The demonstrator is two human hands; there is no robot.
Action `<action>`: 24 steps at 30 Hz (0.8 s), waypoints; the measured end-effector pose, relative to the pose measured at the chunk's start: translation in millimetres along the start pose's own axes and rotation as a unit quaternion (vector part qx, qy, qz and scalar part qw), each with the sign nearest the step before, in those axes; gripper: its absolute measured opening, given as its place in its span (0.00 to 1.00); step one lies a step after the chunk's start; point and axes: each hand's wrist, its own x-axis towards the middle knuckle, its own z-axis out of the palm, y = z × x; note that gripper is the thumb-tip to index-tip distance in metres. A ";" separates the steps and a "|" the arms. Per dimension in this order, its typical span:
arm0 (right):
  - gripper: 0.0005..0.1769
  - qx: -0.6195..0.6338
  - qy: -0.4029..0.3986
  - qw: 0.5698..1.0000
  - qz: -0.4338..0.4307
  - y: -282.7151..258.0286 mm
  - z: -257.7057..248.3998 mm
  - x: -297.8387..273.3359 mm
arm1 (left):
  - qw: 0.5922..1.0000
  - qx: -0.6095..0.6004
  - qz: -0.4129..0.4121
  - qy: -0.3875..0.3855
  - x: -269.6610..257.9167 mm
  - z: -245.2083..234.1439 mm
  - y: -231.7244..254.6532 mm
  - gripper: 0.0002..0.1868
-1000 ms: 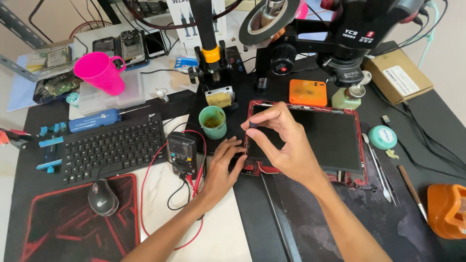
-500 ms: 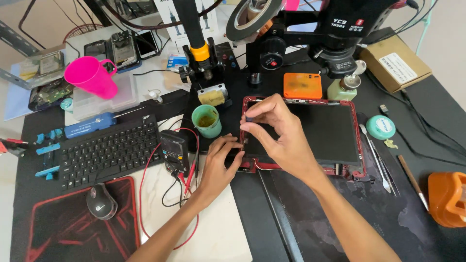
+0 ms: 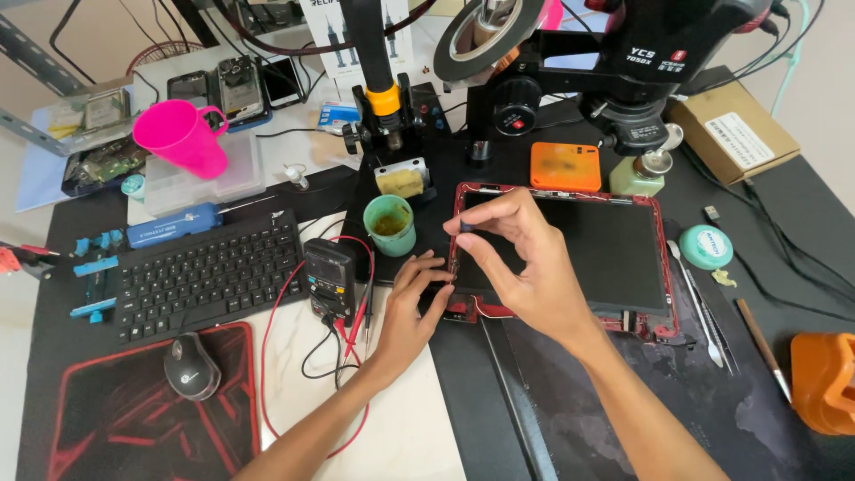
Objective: The person uses a metal prying tool to separate the screen bezel from the laptop chassis, carefully working along the edges to release clips. They then use a screwdriver to remove screws from the back of the detached screen assembly.
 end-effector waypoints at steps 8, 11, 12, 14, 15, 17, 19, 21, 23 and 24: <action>0.14 -0.026 -0.001 0.999 -0.032 1.8 2.7 -0.7 | 1.000 0.006 0.007 -0.002 -0.1 -0.8 1.7 0.09; 0.14 -0.019 0.003 1.000 -0.014 1.5 1.3 -0.3 | 1.000 0.009 0.011 -0.001 0.0 -0.3 0.4 0.09; 0.14 -0.013 0.004 1.000 -0.006 1.2 1.0 -0.1 | 1.000 0.011 0.013 -0.001 -0.2 -0.1 -0.3 0.09; 0.15 -0.015 0.005 1.000 -0.017 0.1 2.1 1.3 | 1.000 0.012 0.013 -0.001 -0.4 0.0 -1.1 0.09; 0.16 -0.018 0.007 0.999 -0.028 -0.4 2.9 2.1 | 1.000 0.013 0.014 -0.001 -0.6 0.0 -1.5 0.09; 0.16 -0.024 0.011 0.999 -0.035 4.3 2.5 0.3 | 1.000 0.013 0.013 0.001 -1.4 0.2 -2.0 0.09; 0.16 -0.031 0.015 0.998 -0.043 7.4 0.6 -0.9 | 1.000 0.012 0.013 0.004 -1.0 0.5 -1.4 0.09; 0.14 -0.027 0.017 0.999 -0.011 9.3 -2.1 -2.2 | 1.000 0.011 0.013 0.006 -0.9 -0.1 0.3 0.09; 0.13 -0.021 0.011 1.000 -0.002 7.6 -2.7 -2.3 | 1.000 0.011 0.012 0.006 -2.2 0.0 -0.5 0.09; 0.13 -0.016 0.007 1.000 0.007 6.8 -3.4 -2.1 | 1.000 0.010 0.013 0.005 -1.9 0.2 -0.9 0.09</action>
